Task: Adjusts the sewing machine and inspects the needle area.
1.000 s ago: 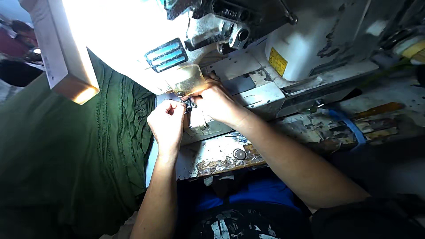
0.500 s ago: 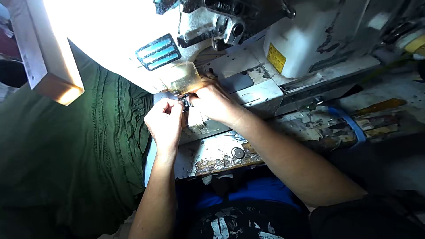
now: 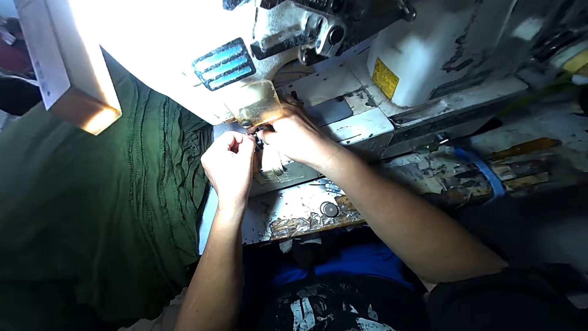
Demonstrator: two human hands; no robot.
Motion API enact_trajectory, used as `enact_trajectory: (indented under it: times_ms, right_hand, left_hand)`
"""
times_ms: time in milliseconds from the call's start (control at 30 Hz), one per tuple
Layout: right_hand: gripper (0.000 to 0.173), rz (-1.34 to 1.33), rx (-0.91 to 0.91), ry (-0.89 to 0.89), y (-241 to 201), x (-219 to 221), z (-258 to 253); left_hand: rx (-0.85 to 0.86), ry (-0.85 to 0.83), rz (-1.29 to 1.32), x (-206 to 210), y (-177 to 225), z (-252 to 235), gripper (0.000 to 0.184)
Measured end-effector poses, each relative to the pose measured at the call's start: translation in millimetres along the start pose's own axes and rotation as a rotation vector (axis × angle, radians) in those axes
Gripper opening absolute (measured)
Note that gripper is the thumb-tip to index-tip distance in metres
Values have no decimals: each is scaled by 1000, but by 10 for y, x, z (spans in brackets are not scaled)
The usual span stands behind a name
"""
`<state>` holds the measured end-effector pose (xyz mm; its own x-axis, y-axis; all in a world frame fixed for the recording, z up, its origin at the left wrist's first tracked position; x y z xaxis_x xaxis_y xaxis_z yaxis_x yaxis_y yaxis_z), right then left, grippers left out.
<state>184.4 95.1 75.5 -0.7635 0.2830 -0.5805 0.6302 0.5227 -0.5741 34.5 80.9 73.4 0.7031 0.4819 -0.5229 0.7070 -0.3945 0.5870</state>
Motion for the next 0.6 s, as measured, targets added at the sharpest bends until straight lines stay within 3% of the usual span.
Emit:
enact_trajectory:
  times_ms: [467, 533, 600]
  right_hand:
    - [23, -35, 96, -23, 3, 2, -64]
    - [22, -75, 129, 51, -11, -17, -42]
    - [20, -158, 184, 205, -9, -95, -7]
  left_hand:
    - [-10, -66, -58, -6, 37, -16, 18]
    - [-12, -145, 12, -102, 50, 23, 13]
    - [82, -171, 94, -309, 120, 189, 22]
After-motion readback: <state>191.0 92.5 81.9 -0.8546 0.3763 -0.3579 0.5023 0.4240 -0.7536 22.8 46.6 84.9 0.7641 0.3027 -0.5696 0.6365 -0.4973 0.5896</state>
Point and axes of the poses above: each hand's wrist, its own z-axis away from the middle knuckle, its own x-axis out of the palm, y = z × x, the point moved 3 cm from there along -z, towards the middle knuckle, and after that the axes turned 3 degrees about y, right-handed, at the moved point
